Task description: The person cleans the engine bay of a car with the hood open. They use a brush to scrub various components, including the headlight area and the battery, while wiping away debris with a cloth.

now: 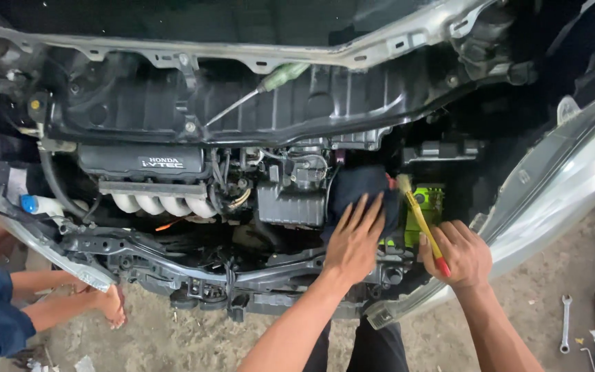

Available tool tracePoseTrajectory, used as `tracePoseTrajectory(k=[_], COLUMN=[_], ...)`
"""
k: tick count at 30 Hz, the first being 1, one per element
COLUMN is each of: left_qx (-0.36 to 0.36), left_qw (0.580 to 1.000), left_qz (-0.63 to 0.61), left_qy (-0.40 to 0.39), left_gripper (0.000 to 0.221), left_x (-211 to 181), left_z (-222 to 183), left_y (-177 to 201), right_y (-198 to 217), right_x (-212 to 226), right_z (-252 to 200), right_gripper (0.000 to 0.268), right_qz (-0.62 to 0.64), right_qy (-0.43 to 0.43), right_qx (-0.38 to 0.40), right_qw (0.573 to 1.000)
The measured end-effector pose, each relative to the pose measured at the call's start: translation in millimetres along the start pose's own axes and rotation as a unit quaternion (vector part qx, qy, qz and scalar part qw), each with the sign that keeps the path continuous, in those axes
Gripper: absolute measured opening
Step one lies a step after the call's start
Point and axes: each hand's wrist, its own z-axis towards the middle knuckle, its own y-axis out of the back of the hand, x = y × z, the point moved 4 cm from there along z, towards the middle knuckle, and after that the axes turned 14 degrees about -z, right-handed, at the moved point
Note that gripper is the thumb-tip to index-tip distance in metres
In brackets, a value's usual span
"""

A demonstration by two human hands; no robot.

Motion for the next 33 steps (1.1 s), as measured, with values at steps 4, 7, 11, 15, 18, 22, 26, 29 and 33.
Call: tracePoseTrajectory(k=[4, 7, 11, 15, 18, 22, 26, 29, 33], left_qx=[0.059, 0.055, 0.039, 0.063, 0.078, 0.075, 0.083, 0.106, 0.112], left_qw=[0.998, 0.996, 0.996, 0.990, 0.988, 0.991, 0.986, 0.984, 0.985], left_qz=[-0.025, -0.059, -0.068, -0.097, -0.090, -0.073, -0.094, -0.085, -0.069], left_qy=[0.013, 0.046, 0.041, 0.082, 0.094, 0.077, 0.111, 0.116, 0.112], left_gripper=[0.066, 0.057, 0.055, 0.058, 0.056, 0.041, 0.051, 0.053, 0.054], left_x=[19.1, 13.1, 11.8, 14.6, 10.5, 19.3, 21.0, 20.5, 35.9], left_z=[-40.2, -47.4, -40.3, -41.8, -40.8, -44.5, -42.6, -46.8, -49.3], left_y=[-6.7, 11.0, 11.8, 7.6, 11.2, -4.5, -5.1, -11.4, -21.9], right_y=[8.8, 37.3, 67.2, 62.2, 24.5, 7.7, -22.9, -24.4, -56.4], right_x=[2.5, 20.5, 59.6, 94.1, 102.1, 124.4, 130.7, 144.2, 153.6], right_z=[7.9, 41.6, 114.2, 190.0, 181.5, 170.5, 165.3, 173.0, 165.4], right_gripper=[0.024, 0.029, 0.047, 0.037, 0.041, 0.030, 0.028, 0.023, 0.024], right_qz=[0.020, 0.106, 0.281, 0.336, 0.401, 0.552, 0.546, 0.574, 0.580], right_qy=[0.003, -0.110, -0.387, -0.480, -0.547, -0.635, -0.671, -0.667, -0.676], right_qx=[-0.014, 0.025, -0.004, -0.092, -0.112, -0.083, -0.162, -0.164, -0.174], right_qw=[1.000, 0.988, 0.878, 0.805, 0.726, 0.535, 0.475, 0.446, 0.420])
